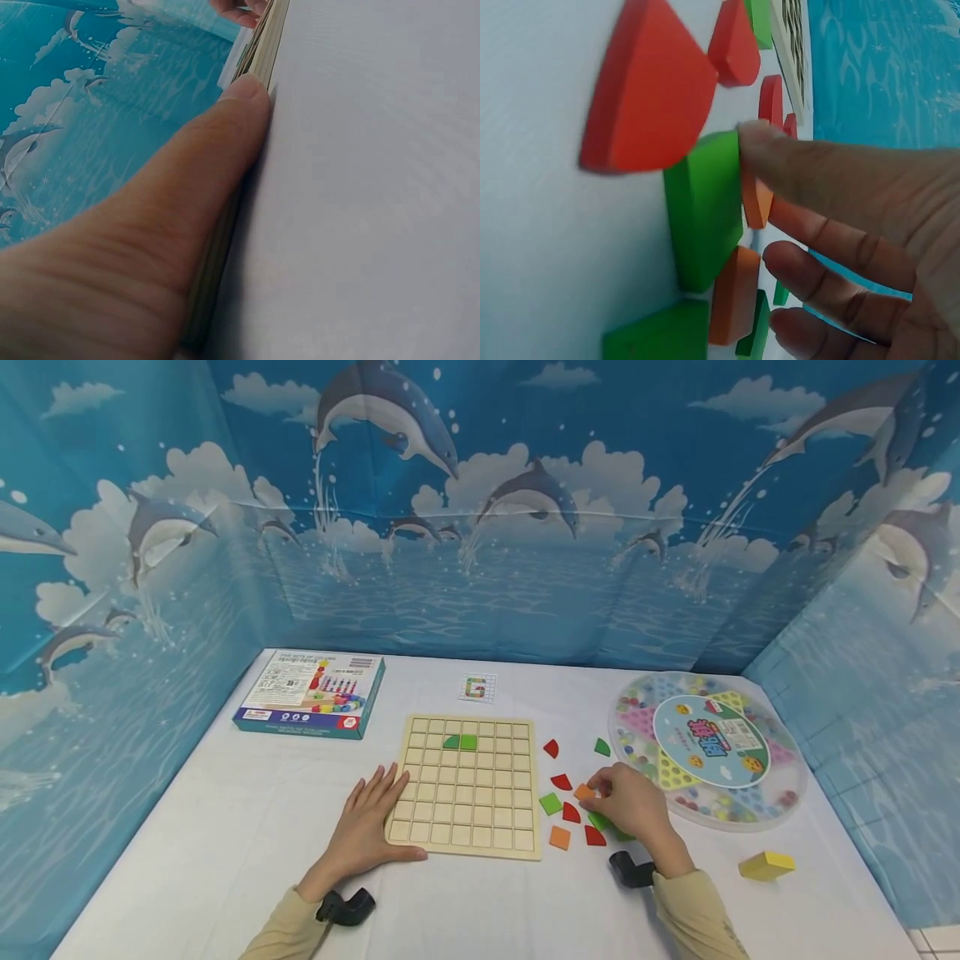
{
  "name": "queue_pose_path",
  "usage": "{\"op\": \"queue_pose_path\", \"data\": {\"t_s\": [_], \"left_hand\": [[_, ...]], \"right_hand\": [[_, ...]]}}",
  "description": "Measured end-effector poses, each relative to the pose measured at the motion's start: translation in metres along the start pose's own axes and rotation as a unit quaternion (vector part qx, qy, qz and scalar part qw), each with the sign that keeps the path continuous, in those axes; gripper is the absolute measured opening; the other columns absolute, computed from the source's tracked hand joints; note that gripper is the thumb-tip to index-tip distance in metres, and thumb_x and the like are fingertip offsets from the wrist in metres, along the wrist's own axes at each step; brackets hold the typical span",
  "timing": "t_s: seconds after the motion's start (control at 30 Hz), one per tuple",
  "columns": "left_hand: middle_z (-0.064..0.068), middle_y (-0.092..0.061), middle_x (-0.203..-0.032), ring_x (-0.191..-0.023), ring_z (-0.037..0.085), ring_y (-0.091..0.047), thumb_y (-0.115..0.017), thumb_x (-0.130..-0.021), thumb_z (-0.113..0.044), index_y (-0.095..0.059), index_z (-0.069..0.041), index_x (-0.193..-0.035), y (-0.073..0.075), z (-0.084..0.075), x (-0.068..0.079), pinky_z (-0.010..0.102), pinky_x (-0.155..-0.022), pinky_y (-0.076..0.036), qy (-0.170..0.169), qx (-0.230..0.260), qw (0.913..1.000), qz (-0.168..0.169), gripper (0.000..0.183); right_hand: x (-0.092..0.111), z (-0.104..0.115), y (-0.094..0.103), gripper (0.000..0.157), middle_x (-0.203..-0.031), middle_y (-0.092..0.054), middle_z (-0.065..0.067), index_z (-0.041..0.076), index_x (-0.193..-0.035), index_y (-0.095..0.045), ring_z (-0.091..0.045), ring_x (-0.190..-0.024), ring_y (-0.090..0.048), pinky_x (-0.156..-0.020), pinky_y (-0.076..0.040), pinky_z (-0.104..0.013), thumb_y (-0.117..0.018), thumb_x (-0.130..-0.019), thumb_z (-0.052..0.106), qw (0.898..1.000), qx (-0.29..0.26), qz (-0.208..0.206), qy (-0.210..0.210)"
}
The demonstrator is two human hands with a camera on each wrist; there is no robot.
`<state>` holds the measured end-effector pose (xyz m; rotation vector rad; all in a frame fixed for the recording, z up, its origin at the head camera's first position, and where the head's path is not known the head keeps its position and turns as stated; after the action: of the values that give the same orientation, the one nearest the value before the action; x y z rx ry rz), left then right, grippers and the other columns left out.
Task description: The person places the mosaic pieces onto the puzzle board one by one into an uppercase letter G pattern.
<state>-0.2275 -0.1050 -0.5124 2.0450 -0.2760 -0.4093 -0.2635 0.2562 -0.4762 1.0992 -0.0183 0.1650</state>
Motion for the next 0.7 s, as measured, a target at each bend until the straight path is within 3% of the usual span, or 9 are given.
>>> {"op": "queue_pose_path", "data": {"t_s": [0.17, 0.43, 0.7], "left_hand": [[0.012, -0.019, -0.155, -0.142, 0.029, -0.009, -0.072, -0.060, -0.071, -0.028, -0.008, -0.150, 0.000, 0.000, -0.001, 0.049, -0.112, -0.005, -0.001, -0.002, 1.0000, 0.000, 0.119], [0.011, -0.018, -0.156, -0.143, 0.029, -0.009, -0.071, -0.060, -0.073, -0.028, -0.008, -0.150, -0.002, 0.001, -0.001, 0.048, -0.112, -0.005, 0.001, -0.008, 1.0000, 0.003, 0.120], [0.011, -0.019, -0.155, -0.142, 0.030, -0.010, -0.072, -0.060, -0.072, -0.028, -0.008, -0.150, 0.000, 0.001, 0.000, 0.049, -0.112, -0.005, -0.001, -0.004, 1.0000, -0.001, 0.119]], "right_hand": [[-0.001, 0.002, 0.001, 0.025, -0.077, -0.055, 0.000, 0.008, -0.090, -0.066, -0.018, -0.066, -0.046, -0.055, -0.040, -0.031, -0.080, -0.076, 0.024, 1.000, -0.007, -0.008, 0.009], [-0.001, 0.006, 0.000, 0.019, -0.071, -0.052, 0.000, 0.011, -0.084, -0.061, -0.018, -0.062, -0.046, -0.054, -0.039, -0.030, -0.077, -0.080, 0.018, 0.999, -0.052, -0.007, 0.015], [-0.015, 0.023, 0.012, 0.015, -0.075, -0.057, 0.001, 0.010, -0.091, -0.064, -0.017, -0.054, -0.046, -0.060, -0.033, -0.035, -0.075, -0.082, 0.018, 0.997, -0.055, -0.039, 0.035]]}}
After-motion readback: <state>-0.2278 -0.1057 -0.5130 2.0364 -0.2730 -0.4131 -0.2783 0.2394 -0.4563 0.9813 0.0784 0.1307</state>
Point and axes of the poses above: each hand's wrist, its own x-axis away from the middle knuckle, its own y-axis out of the back of the hand, z = x × y, the point moved 8 cm from there along -x, towards the middle knuckle
